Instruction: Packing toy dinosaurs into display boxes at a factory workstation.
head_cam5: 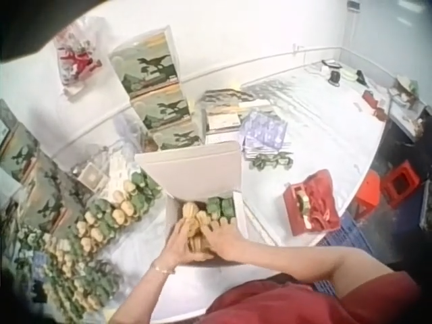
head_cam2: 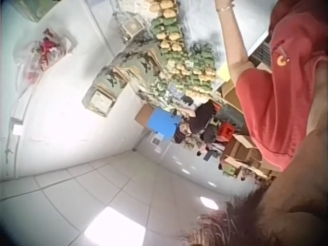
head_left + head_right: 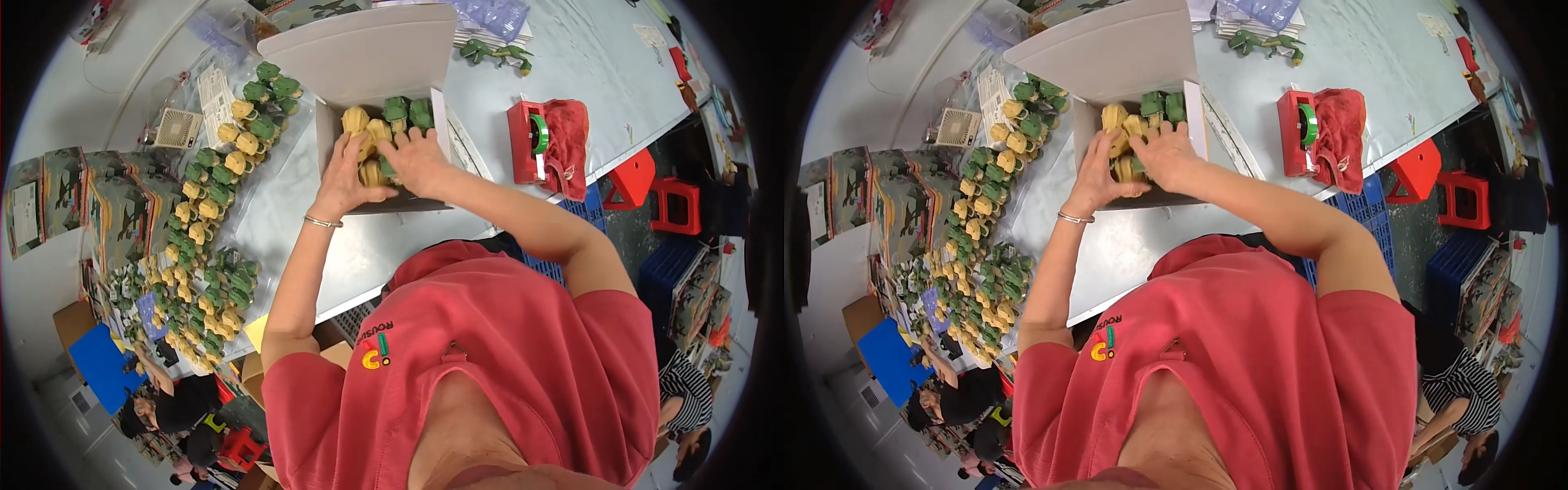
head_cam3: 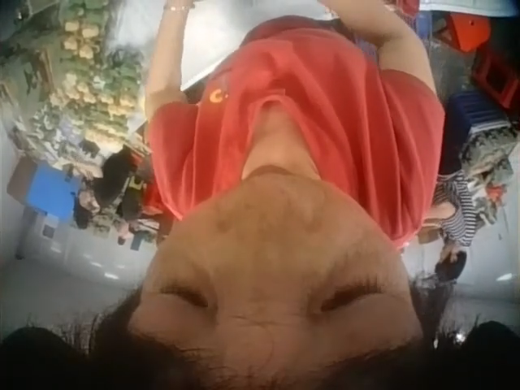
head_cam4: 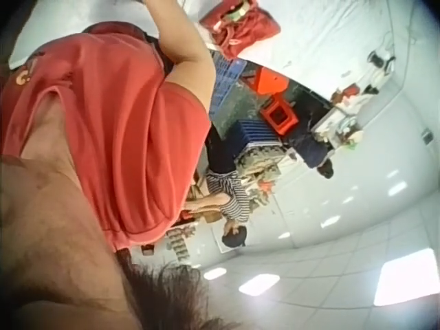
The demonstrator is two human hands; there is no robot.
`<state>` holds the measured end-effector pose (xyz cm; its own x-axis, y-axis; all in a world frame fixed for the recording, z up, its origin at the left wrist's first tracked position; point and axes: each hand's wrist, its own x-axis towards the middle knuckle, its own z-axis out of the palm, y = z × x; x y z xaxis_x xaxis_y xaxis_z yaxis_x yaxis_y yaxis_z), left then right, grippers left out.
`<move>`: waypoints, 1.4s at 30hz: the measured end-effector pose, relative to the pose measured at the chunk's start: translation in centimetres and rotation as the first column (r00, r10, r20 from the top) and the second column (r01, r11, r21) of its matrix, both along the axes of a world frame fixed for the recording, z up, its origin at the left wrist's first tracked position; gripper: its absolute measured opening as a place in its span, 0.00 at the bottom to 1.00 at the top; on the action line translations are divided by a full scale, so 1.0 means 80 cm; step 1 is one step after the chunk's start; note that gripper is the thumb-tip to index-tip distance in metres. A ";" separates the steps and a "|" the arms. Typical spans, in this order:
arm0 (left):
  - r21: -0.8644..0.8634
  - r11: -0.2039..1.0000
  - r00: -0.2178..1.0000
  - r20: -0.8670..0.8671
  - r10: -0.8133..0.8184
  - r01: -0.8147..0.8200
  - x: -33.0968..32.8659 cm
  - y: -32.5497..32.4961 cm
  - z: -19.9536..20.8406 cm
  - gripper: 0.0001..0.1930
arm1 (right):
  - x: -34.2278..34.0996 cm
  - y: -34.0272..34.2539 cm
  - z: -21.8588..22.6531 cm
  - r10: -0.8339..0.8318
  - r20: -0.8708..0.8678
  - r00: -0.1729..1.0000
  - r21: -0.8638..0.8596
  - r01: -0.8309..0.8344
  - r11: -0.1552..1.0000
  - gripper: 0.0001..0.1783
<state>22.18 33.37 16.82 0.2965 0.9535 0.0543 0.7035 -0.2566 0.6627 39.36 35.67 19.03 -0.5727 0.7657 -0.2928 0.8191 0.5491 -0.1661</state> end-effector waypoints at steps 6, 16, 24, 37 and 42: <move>-0.166 0.983 0.968 -0.247 0.032 -0.075 0.005 -0.022 -0.013 0.58 | 0.007 -0.014 -0.028 0.099 -0.099 0.990 -0.098 -0.109 0.989 0.43; 0.166 0.986 0.923 -0.380 0.067 -0.003 0.040 -0.005 0.026 0.57 | 0.068 0.028 0.012 0.304 0.089 0.949 0.015 -0.306 0.952 0.48; 0.300 0.934 0.963 -0.242 -0.119 0.191 0.085 -0.006 -0.003 0.39 | 0.138 0.023 0.001 0.352 -0.339 0.873 0.125 -0.329 0.936 0.46; 0.023 0.931 0.877 -0.342 -0.336 0.365 0.109 -0.043 -0.030 0.38 | 0.171 0.001 -0.014 0.281 -0.413 0.866 0.155 -0.238 0.959 0.22; -0.069 0.948 0.878 -0.361 -0.314 0.310 0.111 -0.045 -0.041 0.38 | 0.163 -0.004 -0.014 0.280 -0.390 0.877 0.240 -0.196 0.951 0.22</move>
